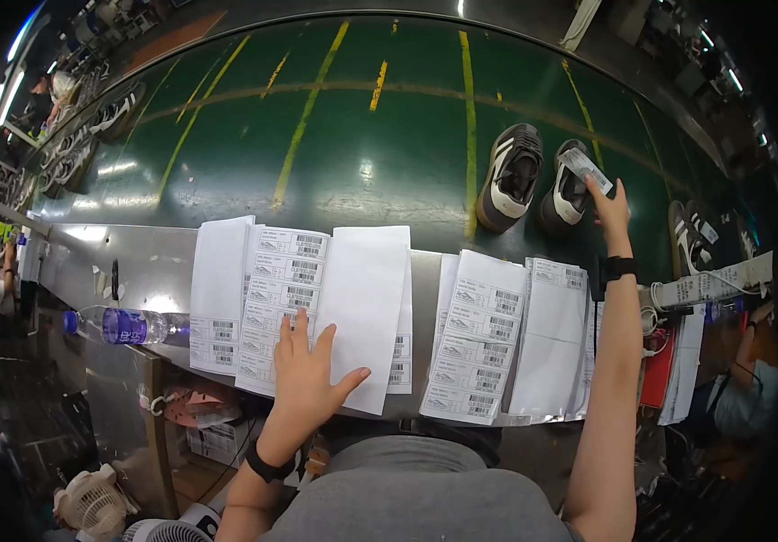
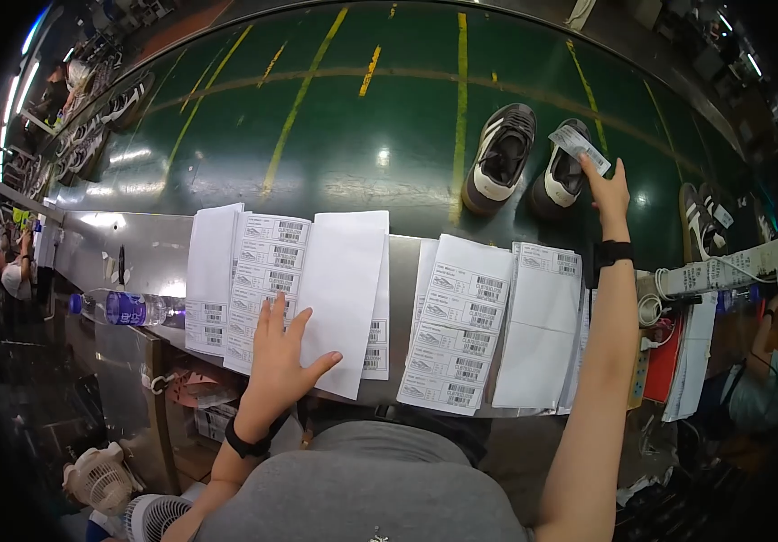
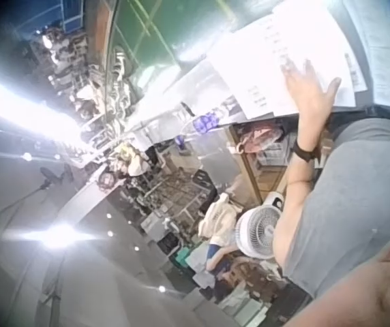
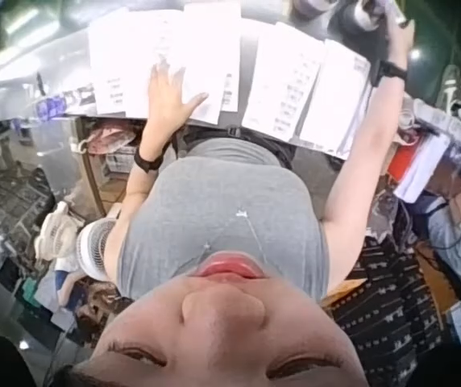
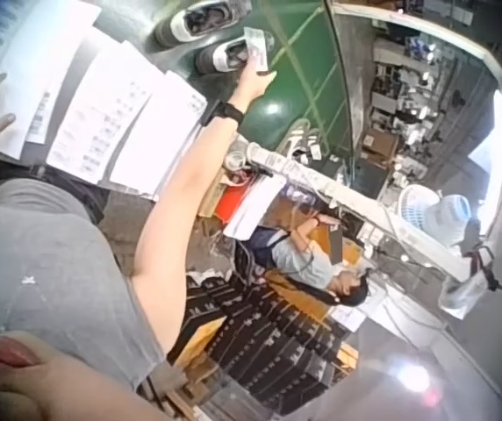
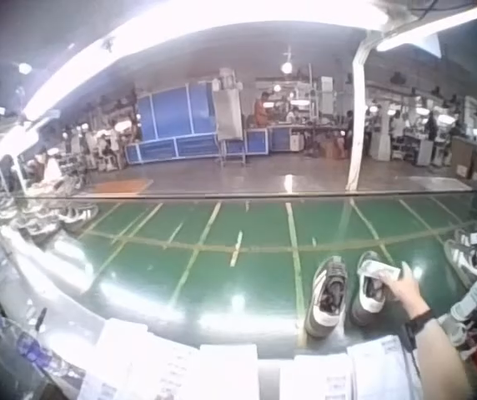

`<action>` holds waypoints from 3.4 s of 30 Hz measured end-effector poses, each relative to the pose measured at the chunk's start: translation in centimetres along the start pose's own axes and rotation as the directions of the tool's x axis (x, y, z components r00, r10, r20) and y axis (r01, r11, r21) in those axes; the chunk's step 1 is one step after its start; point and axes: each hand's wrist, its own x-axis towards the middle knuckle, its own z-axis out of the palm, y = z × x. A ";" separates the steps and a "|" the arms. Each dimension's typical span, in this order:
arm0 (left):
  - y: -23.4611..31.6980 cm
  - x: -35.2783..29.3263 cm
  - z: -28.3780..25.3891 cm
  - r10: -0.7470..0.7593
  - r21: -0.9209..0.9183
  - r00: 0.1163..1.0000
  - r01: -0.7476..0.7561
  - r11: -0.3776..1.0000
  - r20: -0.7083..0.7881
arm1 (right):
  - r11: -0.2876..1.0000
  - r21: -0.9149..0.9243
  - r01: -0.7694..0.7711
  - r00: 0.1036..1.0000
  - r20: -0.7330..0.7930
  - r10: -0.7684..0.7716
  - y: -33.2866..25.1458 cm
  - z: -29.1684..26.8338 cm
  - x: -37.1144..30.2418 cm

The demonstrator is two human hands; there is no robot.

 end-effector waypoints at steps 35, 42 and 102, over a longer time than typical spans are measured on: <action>-6.8 7.3 -4.0 -0.012 -0.190 0.999 0.003 0.982 -0.046 | 0.543 0.567 0.620 -0.029 0.707 -0.706 -12.2 5.5 -39.7; -6.8 6.0 -0.1 0.023 0.033 1.000 -0.023 0.999 0.000 | 0.586 0.128 0.800 0.399 0.616 -0.679 -9.4 1.1 -35.4; -1.4 16.1 0.8 0.226 0.235 0.522 -0.674 0.700 0.823 | 0.343 -0.446 0.826 0.559 0.723 -0.406 -11.8 8.6 -26.6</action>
